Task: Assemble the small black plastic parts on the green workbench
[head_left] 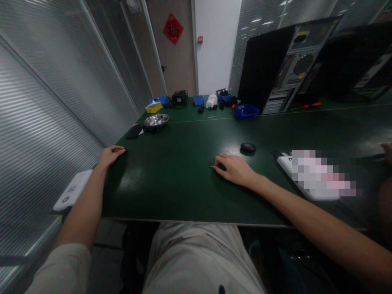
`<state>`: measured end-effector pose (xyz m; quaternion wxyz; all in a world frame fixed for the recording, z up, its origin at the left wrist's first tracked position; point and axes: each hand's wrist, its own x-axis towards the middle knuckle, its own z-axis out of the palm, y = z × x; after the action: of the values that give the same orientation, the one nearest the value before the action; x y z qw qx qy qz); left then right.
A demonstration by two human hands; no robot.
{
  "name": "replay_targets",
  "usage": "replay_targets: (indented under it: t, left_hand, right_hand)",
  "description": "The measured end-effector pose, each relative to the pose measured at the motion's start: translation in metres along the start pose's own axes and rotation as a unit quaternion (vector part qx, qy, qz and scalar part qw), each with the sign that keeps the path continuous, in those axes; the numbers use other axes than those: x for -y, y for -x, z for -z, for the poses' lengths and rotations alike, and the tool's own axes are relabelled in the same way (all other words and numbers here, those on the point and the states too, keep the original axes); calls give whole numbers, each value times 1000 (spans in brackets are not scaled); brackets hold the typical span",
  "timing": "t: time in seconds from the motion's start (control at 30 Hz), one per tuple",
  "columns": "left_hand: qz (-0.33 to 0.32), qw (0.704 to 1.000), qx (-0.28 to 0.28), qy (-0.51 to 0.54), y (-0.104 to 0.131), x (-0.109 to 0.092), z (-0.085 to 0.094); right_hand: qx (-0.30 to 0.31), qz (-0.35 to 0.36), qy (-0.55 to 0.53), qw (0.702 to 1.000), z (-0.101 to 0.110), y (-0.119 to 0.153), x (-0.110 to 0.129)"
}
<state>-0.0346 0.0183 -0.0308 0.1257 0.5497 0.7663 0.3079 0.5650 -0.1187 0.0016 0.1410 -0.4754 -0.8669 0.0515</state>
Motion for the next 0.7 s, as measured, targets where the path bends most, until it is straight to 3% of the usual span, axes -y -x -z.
replay_targets:
  t: [0.47, 0.7]
  left_hand:
    - [-7, 1000, 22, 15, 9, -13, 3]
    - [34, 999, 26, 31, 9, -16, -1]
  right_hand:
    - [-3, -1, 4, 1000, -2, 0, -1]
    - [-2, -2, 5, 1000, -2, 0, -1]
